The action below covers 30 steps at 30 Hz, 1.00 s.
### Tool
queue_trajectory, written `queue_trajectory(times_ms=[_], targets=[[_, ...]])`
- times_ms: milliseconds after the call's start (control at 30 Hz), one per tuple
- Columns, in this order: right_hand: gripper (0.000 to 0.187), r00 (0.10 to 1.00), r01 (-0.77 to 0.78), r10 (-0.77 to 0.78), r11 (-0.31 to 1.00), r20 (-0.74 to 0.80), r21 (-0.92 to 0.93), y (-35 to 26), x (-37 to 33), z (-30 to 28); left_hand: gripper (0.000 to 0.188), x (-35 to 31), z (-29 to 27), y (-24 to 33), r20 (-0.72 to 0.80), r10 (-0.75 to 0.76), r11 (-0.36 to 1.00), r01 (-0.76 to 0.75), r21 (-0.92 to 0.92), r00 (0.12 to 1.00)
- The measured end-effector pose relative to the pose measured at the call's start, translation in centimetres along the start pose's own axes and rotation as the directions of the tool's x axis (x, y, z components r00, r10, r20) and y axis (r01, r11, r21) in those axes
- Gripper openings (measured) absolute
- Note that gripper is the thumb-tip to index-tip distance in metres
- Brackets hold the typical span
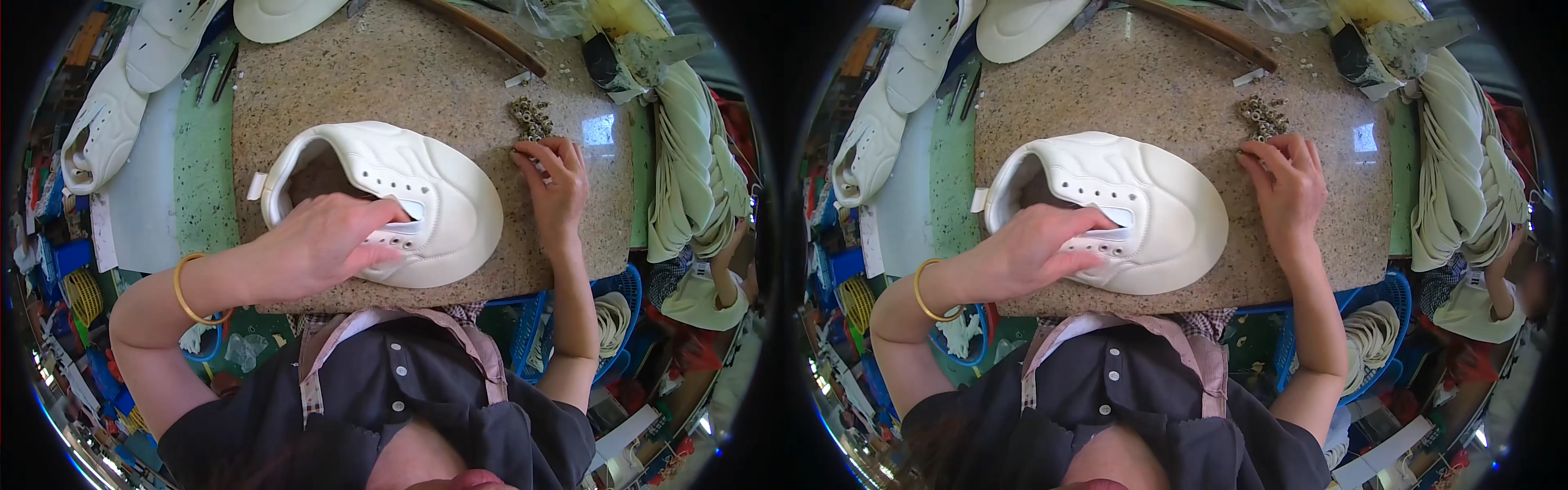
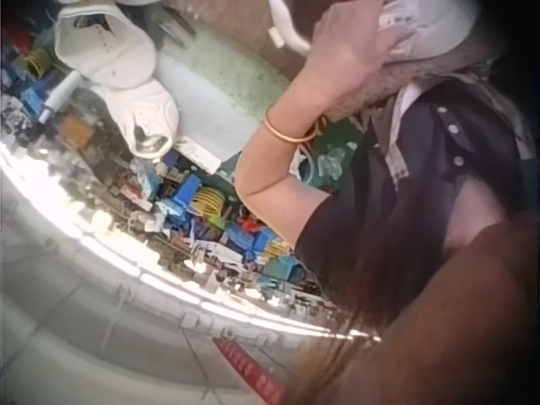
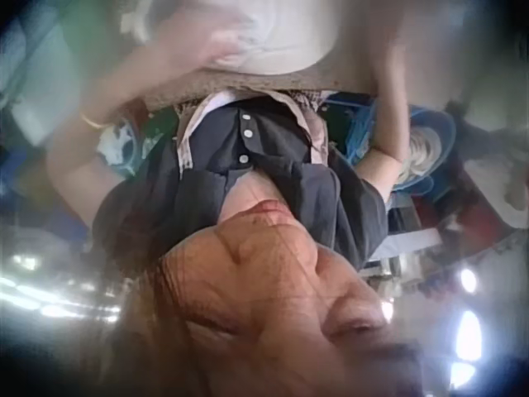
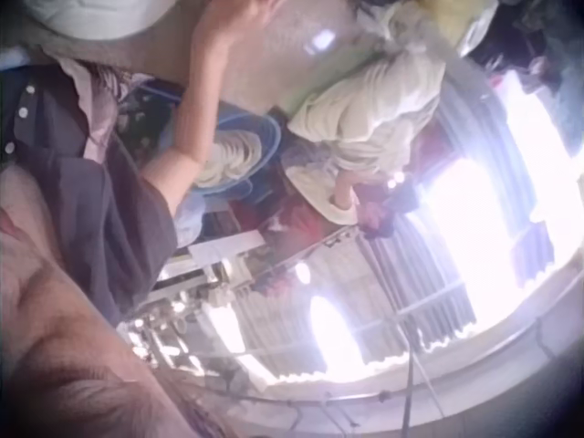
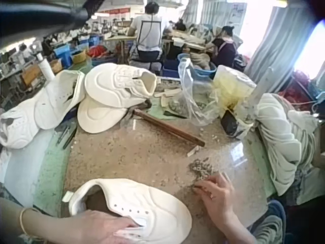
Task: The person applies eyelets to the lacing holes of a white shoe upper by hand, taking eyelets from a small pile on the table and pressing them into the pre-punched holes.
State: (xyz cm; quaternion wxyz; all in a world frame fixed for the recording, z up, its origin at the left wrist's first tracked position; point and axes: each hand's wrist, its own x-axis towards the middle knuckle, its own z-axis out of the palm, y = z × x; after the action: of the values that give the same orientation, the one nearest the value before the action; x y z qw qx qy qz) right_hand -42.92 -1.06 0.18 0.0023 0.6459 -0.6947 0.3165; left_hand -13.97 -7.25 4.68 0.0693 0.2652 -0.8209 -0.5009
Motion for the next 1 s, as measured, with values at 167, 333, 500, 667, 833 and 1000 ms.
queue_trajectory(times_ms=[167, 333, 500, 667, 833, 1000], targets=[[0.005, 0.98, -0.182, 0.196, 0.946, -0.024, 0.27, -0.4, -1.0, 0.2, 0.026, -1.0, -1.7, -0.1, 0.116, -0.042, 0.999, 0.038, 0.034, 0.992], [0.009, 0.912, -0.411, 0.261, 0.589, 0.318, 0.695, -4.4, -2.2, -0.4, 0.029, 0.6, -0.5, 0.4, 0.03, -0.078, 0.996, 0.08, -0.042, 0.996], [0.022, 0.949, 0.106, -0.262, 0.788, 0.175, 0.606, -8.8, -3.2, 0.7, 0.031, 0.8, -0.2, 0.5, 0.031, -0.117, 0.991, 0.119, -0.057, 0.993], [0.021, 0.975, 0.052, -0.174, 0.777, 0.135, 0.627, -9.8, -4.2, 2.7, 0.032, 0.5, -0.3, 0.4, 0.075, -0.105, 0.993, 0.109, -0.051, 0.992], [0.024, 0.978, -0.08, -0.068, 0.749, 0.197, 0.658, -9.7, -4.6, 3.0, 0.03, 0.2, 0.0, -0.2, 0.085, -0.071, 0.992, 0.079, -0.101, 0.994], [0.023, 0.96, 0.165, -0.266, 0.788, 0.085, 0.593, -9.7, -4.8, 2.9, 0.029, 0.2, 0.4, -0.3, 0.067, -0.062, 0.991, 0.069, -0.113, 0.996]])
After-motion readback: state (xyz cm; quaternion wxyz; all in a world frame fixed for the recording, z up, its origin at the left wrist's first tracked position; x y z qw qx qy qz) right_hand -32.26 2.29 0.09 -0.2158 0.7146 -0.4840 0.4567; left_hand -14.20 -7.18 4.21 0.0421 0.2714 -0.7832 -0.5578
